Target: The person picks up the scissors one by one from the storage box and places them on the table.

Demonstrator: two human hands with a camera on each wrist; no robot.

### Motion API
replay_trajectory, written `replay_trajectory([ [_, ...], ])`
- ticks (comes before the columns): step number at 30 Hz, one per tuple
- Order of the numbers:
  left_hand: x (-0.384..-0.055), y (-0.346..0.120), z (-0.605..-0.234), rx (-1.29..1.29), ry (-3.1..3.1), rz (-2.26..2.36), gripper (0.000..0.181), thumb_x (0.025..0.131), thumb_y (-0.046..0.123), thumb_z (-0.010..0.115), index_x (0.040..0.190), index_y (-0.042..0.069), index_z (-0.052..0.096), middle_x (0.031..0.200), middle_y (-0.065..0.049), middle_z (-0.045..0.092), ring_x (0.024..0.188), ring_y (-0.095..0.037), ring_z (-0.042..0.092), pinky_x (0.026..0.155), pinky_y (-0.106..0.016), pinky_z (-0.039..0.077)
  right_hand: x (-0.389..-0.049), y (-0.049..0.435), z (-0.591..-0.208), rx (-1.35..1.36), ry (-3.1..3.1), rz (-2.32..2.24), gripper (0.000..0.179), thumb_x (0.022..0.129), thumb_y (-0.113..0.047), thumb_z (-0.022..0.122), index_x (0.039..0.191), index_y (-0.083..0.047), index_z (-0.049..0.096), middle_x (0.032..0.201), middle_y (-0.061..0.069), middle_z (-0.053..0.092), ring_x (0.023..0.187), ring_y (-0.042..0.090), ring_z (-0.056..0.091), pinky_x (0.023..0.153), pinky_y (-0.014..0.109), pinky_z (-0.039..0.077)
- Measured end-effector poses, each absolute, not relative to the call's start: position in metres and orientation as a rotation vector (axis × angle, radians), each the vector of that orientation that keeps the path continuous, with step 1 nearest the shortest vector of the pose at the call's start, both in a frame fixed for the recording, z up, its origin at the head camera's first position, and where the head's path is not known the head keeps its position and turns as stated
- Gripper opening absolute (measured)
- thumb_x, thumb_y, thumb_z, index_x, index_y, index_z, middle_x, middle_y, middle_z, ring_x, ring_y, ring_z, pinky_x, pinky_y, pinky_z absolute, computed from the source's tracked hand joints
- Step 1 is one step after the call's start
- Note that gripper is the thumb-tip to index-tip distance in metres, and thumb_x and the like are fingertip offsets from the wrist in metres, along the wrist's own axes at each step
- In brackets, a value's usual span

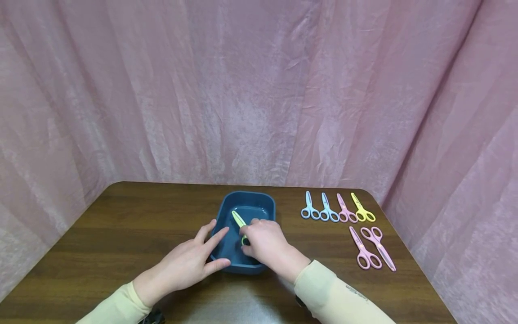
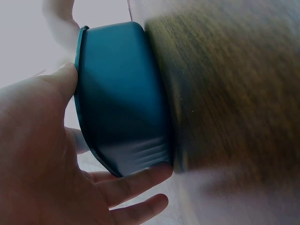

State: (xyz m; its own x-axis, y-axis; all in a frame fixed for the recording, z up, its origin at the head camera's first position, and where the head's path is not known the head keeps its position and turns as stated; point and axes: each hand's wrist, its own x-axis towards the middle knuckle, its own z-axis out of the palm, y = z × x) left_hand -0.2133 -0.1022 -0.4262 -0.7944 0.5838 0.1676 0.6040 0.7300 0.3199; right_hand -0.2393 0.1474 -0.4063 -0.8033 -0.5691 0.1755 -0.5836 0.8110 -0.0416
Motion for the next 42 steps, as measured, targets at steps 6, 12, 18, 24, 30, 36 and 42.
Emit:
replay_trajectory([
  [6, -0.213, -0.102, -0.427, -0.985, -2.86, -0.562, 0.082, 0.107, 0.068, 0.06, 0.167, 0.014, 0.05, 0.169, -0.032, 0.038, 0.099, -0.038, 0.079, 0.082, -0.045, 0.065, -0.234, 0.153, -0.401, 0.883, -2.836, 0.211, 0.029, 0.094, -0.031, 0.091, 0.118, -0.016, 0.084, 0.107, 0.004, 0.079, 0.091, 0.021, 0.075, 0.077, 0.043, 0.063],
  [12, -0.213, -0.102, -0.427, -0.983, -2.847, -0.564, 0.083, 0.107, 0.07, 0.058, 0.167, 0.014, 0.051, 0.168, -0.032, 0.039, 0.095, -0.037, 0.079, 0.079, -0.044, 0.065, -0.229, 0.158, -0.397, 0.877, -2.79, 0.259, 0.03, 0.091, -0.03, 0.093, 0.117, -0.016, 0.084, 0.109, 0.005, 0.079, 0.093, 0.023, 0.076, 0.078, 0.045, 0.063],
  [18, -0.213, -0.102, -0.427, -0.976, -2.857, -0.57, 0.084, 0.106, 0.072, 0.057, 0.167, 0.014, 0.051, 0.169, -0.031, 0.038, 0.094, -0.035, 0.078, 0.078, -0.042, 0.064, -0.222, 0.165, -0.392, 0.866, -2.728, 0.268, 0.031, 0.089, -0.03, 0.095, 0.115, -0.017, 0.085, 0.108, 0.004, 0.078, 0.091, 0.022, 0.076, 0.075, 0.043, 0.063],
  [24, -0.213, -0.102, -0.427, -0.978, -2.863, -0.57, 0.084, 0.106, 0.072, 0.056, 0.167, 0.015, 0.051, 0.169, -0.031, 0.038, 0.098, -0.037, 0.079, 0.08, -0.043, 0.065, -0.215, 0.174, -0.387, 0.841, -2.669, 0.262, 0.03, 0.087, -0.03, 0.097, 0.113, -0.018, 0.085, 0.106, 0.003, 0.078, 0.089, 0.021, 0.075, 0.073, 0.041, 0.062],
  [30, -0.213, -0.102, -0.427, -0.972, -2.869, -0.567, 0.084, 0.106, 0.073, 0.056, 0.167, 0.015, 0.051, 0.17, -0.03, 0.038, 0.103, -0.039, 0.078, 0.084, -0.045, 0.065, -0.21, 0.184, -0.384, 0.818, -2.606, 0.248, 0.03, 0.085, -0.029, 0.098, 0.111, -0.019, 0.086, 0.104, -0.001, 0.077, 0.088, 0.019, 0.074, 0.069, 0.04, 0.061],
  [36, -0.213, -0.102, -0.427, -0.958, -2.881, -0.567, 0.085, 0.106, 0.073, 0.057, 0.167, 0.015, 0.051, 0.17, -0.03, 0.038, 0.105, -0.04, 0.078, 0.086, -0.047, 0.065, -0.205, 0.195, -0.381, 0.789, -2.573, 0.223, 0.03, 0.083, -0.028, 0.098, 0.109, -0.02, 0.085, 0.105, -0.001, 0.077, 0.087, 0.018, 0.075, 0.068, 0.041, 0.061],
  [42, -0.213, -0.101, -0.427, -0.959, -2.888, -0.571, 0.081, 0.106, 0.067, 0.062, 0.167, 0.015, 0.05, 0.171, -0.029, 0.037, 0.107, -0.042, 0.077, 0.087, -0.048, 0.064, -0.2, 0.208, -0.379, 0.744, -2.57, 0.202, 0.031, 0.081, -0.025, 0.098, 0.109, -0.021, 0.085, 0.105, -0.003, 0.076, 0.082, 0.018, 0.074, 0.064, 0.041, 0.059],
])
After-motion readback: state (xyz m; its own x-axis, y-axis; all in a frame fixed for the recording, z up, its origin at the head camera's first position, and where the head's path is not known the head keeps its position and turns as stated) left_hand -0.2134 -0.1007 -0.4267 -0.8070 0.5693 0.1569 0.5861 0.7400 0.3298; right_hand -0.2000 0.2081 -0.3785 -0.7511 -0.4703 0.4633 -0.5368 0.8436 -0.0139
